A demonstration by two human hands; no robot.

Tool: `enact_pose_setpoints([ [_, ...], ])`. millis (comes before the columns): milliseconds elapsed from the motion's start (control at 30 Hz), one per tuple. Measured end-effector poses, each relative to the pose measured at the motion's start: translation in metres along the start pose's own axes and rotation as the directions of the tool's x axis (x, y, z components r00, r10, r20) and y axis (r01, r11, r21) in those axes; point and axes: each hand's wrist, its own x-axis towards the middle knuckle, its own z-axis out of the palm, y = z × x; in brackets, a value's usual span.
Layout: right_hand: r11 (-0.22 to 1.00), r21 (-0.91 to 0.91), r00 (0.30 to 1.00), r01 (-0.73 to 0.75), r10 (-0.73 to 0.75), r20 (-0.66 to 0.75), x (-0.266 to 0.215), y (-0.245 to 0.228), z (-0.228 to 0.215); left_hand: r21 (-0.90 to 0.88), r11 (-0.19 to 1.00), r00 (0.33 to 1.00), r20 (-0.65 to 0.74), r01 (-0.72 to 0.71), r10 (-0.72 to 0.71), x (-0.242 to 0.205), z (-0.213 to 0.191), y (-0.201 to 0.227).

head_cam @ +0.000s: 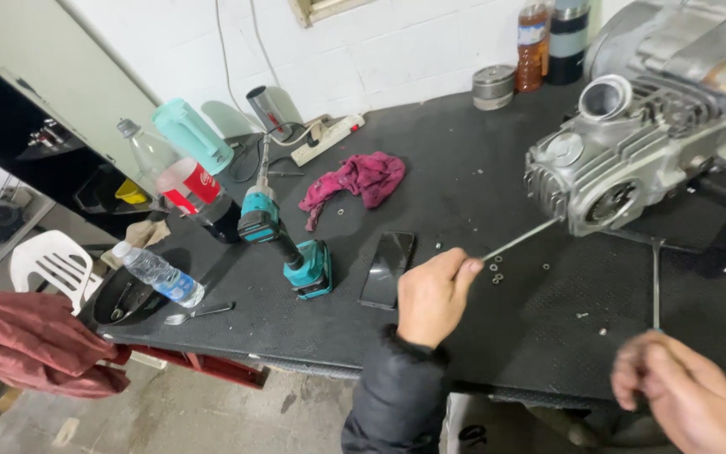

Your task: The person places a metal cover onto an engine block and secures it by hand-tightening several bolts. They then use a cordless impact wrench to fully tighten the bolts and rotate the engine to inspect the assembly.

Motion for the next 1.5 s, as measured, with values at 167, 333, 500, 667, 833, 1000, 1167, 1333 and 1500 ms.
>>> enact_pose_setpoints([
  [167,0.955,-0.170,0.959,0.241,-0.262,-0.112,-0.001,0.004,-0.060,0.010,0.996,0.996,0.003,-0.090,0.090,0.034,0.042,0.019],
  [333,0.864,-0.417,0.916,0.284,-0.373,-0.149,0.002,0.001,-0.081,-0.054,0.992,0.992,-0.068,-0.113,0.110,0.045,0.075,0.043],
  [500,0.843,-0.477,0.940,0.249,-0.329,-0.091,-0.002,-0.002,-0.074,-0.205,0.979,0.988,-0.150,-0.011,-0.020,0.042,0.090,0.041],
  [667,0.841,-0.457,0.938,0.290,-0.345,-0.039,0.006,0.013,-0.094,-0.278,0.960,0.994,-0.088,0.043,-0.069,0.044,0.079,0.042],
  [833,0.837,-0.514,0.956,0.187,-0.275,-0.100,0.002,0.006,-0.084,-0.315,0.915,0.967,0.063,0.253,-0.246,0.037,0.104,0.034],
  [1000,0.834,-0.513,0.950,0.206,-0.296,-0.101,0.003,0.020,-0.101,-0.255,0.967,0.984,-0.167,0.011,-0.056,0.038,0.096,0.047],
  [1167,0.830,-0.525,0.956,0.190,-0.277,-0.092,0.001,0.014,-0.094,-0.269,0.962,0.985,-0.174,-0.045,-0.002,0.036,0.087,0.047],
  [1333,0.829,-0.531,0.955,0.178,-0.275,-0.110,0.002,0.014,-0.093,-0.295,0.956,0.992,-0.119,0.010,-0.048,0.039,0.089,0.043],
  [1500,0.835,-0.507,0.954,0.214,-0.290,-0.075,0.002,0.017,-0.099,-0.200,0.979,0.986,-0.146,0.048,-0.078,0.034,0.108,0.033],
])
